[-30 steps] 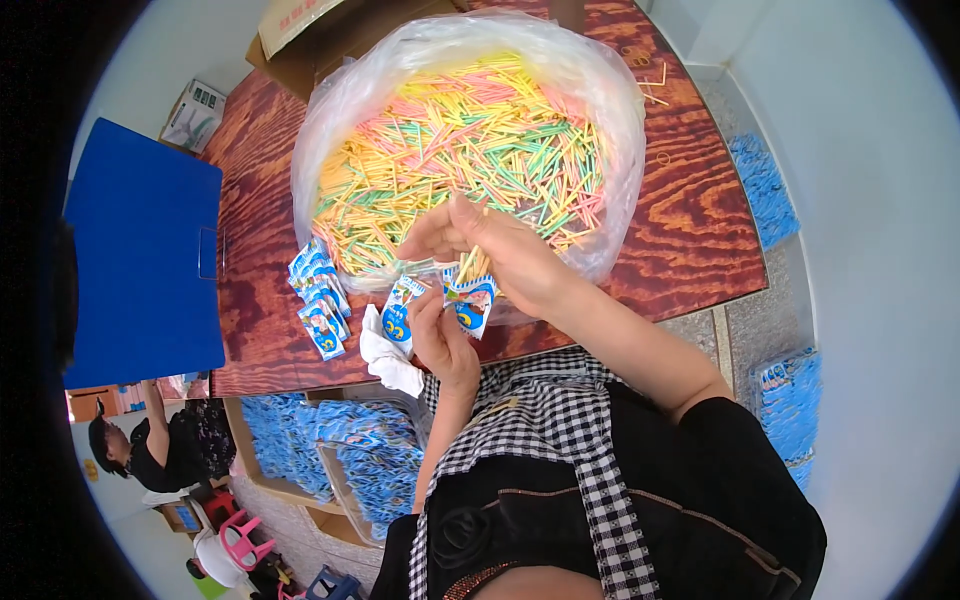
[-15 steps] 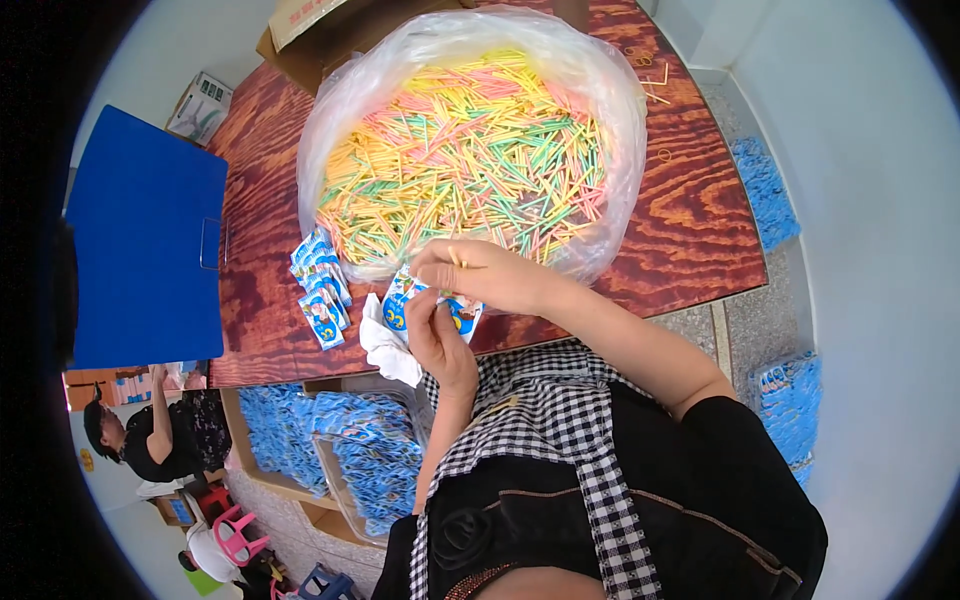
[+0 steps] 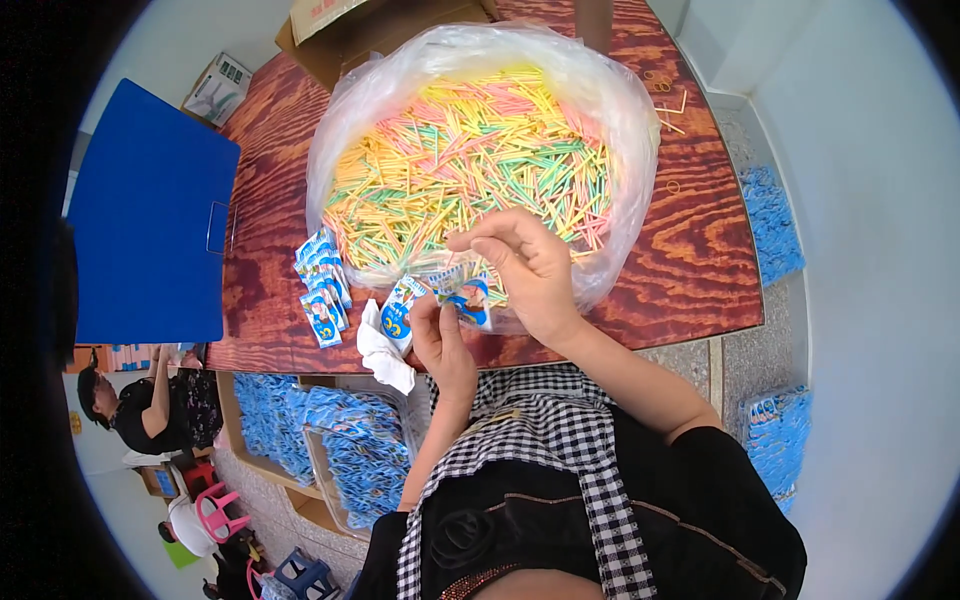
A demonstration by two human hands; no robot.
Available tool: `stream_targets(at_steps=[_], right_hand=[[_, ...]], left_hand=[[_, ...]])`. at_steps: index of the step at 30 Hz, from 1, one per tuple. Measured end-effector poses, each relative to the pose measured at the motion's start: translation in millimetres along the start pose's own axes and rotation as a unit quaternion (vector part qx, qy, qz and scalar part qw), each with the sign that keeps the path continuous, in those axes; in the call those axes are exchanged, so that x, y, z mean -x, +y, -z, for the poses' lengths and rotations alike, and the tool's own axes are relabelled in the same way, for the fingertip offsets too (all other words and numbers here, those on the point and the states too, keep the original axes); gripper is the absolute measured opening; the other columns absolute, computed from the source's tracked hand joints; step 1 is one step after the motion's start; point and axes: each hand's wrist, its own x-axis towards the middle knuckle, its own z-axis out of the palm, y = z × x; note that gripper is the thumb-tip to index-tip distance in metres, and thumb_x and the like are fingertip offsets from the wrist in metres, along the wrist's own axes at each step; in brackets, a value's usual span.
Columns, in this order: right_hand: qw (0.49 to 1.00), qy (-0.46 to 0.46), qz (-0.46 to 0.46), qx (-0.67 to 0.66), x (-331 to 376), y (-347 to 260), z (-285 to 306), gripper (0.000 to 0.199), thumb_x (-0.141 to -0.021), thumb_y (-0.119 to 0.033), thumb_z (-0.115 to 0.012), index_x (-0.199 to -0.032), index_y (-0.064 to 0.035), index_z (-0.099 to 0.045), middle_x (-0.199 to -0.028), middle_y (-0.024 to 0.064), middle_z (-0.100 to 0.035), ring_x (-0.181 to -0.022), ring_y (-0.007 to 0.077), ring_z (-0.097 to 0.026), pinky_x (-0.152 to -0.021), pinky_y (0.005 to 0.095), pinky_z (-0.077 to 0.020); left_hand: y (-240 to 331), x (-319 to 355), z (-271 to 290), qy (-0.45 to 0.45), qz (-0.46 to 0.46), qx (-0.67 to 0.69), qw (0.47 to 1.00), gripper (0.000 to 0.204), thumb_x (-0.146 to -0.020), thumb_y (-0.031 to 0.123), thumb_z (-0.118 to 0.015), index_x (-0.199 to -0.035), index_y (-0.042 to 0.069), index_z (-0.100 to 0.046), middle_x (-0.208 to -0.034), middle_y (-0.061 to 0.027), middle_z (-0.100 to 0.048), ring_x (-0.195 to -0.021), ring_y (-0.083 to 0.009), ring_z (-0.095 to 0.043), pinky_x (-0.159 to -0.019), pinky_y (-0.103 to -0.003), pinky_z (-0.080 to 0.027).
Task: Packing small colorful plastic sticks into blue packets at a workbench.
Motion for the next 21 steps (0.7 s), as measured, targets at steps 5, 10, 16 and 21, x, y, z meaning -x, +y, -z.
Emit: stream_targets(at_steps=[5,10,16,21], right_hand=[[0.998,0.06,0.02,-0.021,-3.0,5.0,11.6,0.003,-0.09,0.002,-0.055,-0.093,0.0016,-0.056,-0.099,0.0166,-0.066,-0.1,0.0223,-0.064,-0.089,0.0337,-0.05],[0.944,-0.111,0.147,0.274,-15.0,1.7,32.8,0.008,-0.082,-0.003,-0.064,-0.089,-0.0009,-0.06,-0.112,0.0134,-0.063,-0.108,0.025,-0.06,-0.086,0.0326,-0.0484],[0.921,-0.215,0.006,0.326,-14.0,-23.4,21.4,0.01,-0.079,-0.003,-0.065,-0.085,0.0012,-0.058,-0.101,0.0115,-0.059,-0.09,0.0213,-0.06,-0.072,0.0299,-0.0471],[0.866,-0.354,0.11,0.336,-14.5,-30.2,6.3,0.01,-0.079,0.004,-0.06,-0.088,0.0005,-0.06,-0.094,0.0127,-0.055,-0.082,0.0268,-0.058,-0.067,0.0326,-0.0466]], left_hand=[[-1.7,-5.6,-13.9,-0.029,0.004,-0.025,0.999,0.015,-0.093,-0.003,-0.049,-0.107,0.0,-0.052,-0.103,-0.0049,-0.052,-0.091,-0.0095,-0.05,-0.08,-0.022,-0.042],[3.4,-6.0,-15.8,0.022,0.008,-0.033,0.999,0.015,-0.093,-0.003,-0.048,-0.107,0.0,-0.052,-0.103,-0.0046,-0.052,-0.092,-0.0093,-0.05,-0.081,-0.022,-0.042],[17.6,5.1,-15.1,0.031,0.029,-0.048,0.998,0.014,-0.092,-0.002,-0.051,-0.106,-0.001,-0.054,-0.097,-0.0035,-0.054,-0.09,-0.0085,-0.051,-0.08,-0.022,-0.043],[50.5,16.5,2.7,0.003,0.139,0.103,0.985,0.022,-0.091,0.0,-0.054,-0.113,-0.002,-0.056,-0.11,-0.0041,-0.058,-0.097,-0.0076,-0.054,-0.083,-0.023,-0.044]])
